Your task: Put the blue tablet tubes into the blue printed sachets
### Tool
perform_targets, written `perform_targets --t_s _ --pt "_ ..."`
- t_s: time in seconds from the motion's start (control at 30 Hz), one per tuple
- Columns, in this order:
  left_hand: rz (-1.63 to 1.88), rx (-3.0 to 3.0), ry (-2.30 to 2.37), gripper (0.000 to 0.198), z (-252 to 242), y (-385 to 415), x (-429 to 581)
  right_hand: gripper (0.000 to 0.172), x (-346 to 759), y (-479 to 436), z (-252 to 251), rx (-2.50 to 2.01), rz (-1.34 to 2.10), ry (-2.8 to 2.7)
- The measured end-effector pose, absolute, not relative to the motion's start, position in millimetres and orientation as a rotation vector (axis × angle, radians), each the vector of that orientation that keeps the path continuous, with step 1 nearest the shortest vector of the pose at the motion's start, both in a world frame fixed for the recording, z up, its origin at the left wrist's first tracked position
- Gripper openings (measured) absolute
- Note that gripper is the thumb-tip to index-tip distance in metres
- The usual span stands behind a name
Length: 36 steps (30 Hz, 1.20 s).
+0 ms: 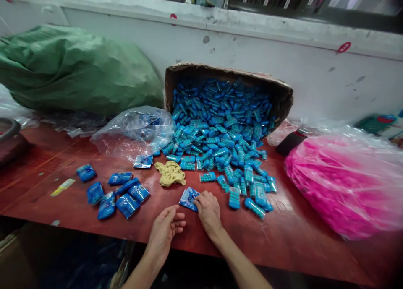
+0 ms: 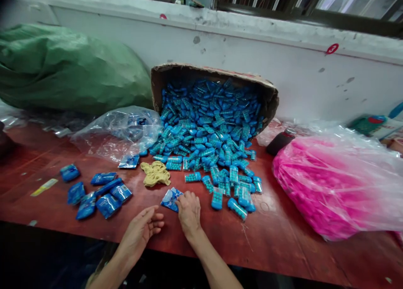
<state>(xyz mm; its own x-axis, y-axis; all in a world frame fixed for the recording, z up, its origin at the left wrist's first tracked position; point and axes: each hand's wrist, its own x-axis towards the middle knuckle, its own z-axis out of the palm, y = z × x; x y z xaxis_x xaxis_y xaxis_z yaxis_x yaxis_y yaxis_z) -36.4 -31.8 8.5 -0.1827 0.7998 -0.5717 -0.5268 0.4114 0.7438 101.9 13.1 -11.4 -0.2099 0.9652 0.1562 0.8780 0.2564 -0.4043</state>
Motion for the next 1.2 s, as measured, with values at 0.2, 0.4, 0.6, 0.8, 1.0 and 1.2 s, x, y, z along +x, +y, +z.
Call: perform_targets --t_s 0.2,0.4,0.6,0.8,1.0,1.2 --pt "1.213 0.294 1.287 0.013 9 -33 -35 0.019 106 18 -7 -1.705 0.300 -2.171" --pt "1.195 0.299 1.281 0.013 10 -32 -30 0.013 109 21 -6 -1.704 0.265 -2.181" --pt "1.217 0.321 1.273 0.022 15 -32 -26 0.023 110 18 -6 -1.689 0.264 -2.179" --pt "1.227 0.378 1.289 0.024 14 -26 -30 0.015 109 19 -9 -1.684 0.268 -2.177" --pt "1.231 0.414 1.284 0.024 11 -23 -31 0.013 109 21 -9 -1.677 0.249 -2.181" --pt "1.216 0.387 1.304 0.023 9 -31 -26 0.017 107 16 -8 -1.660 0.200 -2.160"
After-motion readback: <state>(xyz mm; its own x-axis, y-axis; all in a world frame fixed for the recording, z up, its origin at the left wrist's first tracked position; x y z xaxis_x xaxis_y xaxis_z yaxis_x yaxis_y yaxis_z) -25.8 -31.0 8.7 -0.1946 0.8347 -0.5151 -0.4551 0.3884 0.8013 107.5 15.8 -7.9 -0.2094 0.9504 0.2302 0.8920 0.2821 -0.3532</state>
